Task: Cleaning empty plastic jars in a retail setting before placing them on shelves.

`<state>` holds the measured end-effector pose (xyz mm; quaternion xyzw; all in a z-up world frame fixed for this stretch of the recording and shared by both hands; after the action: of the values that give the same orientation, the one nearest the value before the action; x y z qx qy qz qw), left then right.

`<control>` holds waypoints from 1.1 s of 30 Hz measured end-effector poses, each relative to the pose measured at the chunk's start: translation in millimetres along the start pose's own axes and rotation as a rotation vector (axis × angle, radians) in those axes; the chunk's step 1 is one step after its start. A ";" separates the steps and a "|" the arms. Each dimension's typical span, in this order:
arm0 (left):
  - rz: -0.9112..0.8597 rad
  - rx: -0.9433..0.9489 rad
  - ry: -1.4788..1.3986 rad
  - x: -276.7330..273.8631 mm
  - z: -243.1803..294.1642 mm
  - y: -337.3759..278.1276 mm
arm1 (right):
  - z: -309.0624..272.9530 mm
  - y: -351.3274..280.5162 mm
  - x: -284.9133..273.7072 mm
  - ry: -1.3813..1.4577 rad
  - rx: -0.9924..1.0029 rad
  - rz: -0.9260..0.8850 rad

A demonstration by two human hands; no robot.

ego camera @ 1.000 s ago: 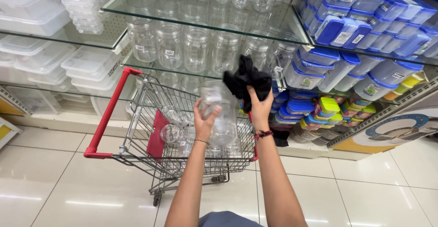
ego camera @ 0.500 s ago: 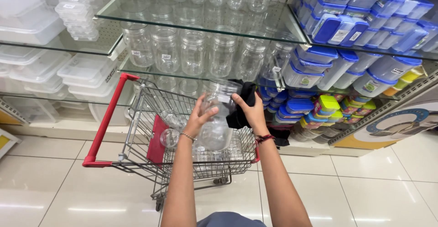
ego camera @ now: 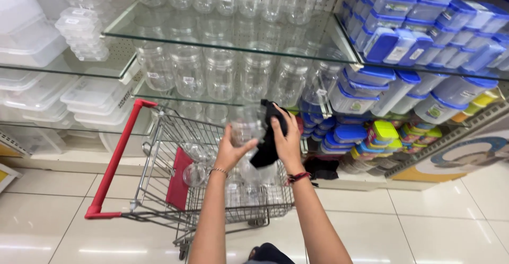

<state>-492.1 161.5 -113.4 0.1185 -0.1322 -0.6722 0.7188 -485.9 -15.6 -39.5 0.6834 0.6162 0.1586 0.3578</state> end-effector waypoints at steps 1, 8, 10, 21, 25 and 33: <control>0.004 0.004 0.002 -2.0 -4.4 4.4 | 25.8 5.3 0.7 0.004 -0.005 -0.002; -0.256 -0.265 -0.339 -6.0 -79.8 69.2 | 122.9 41.7 16.5 0.420 0.302 0.045; -0.165 -0.422 -0.266 -10.5 -76.6 90.3 | 119.1 55.8 17.4 0.407 0.309 0.100; -0.016 -0.281 -0.309 28.3 -105.9 132.6 | 147.5 111.5 21.8 0.119 0.225 0.168; -0.035 -0.300 -0.868 29.4 -86.6 127.2 | 210.4 93.6 35.3 0.300 0.335 -0.031; 0.577 -0.653 -1.198 -9.7 -123.0 125.1 | 97.5 76.8 71.4 0.004 -0.064 0.038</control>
<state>-332.8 178.8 -185.5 -0.5279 -0.3208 -0.4112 0.6703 -352.2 25.2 -70.5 0.6828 0.5986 0.1864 0.3751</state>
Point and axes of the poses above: each hand's wrist, its own y-axis towards the middle knuckle, its own x-axis out of the palm, z = x × y, the point moved 2 cm from there along y, towards the middle knuckle, and after that the axes turned 1 degree about -x, right-handed, at the moved point
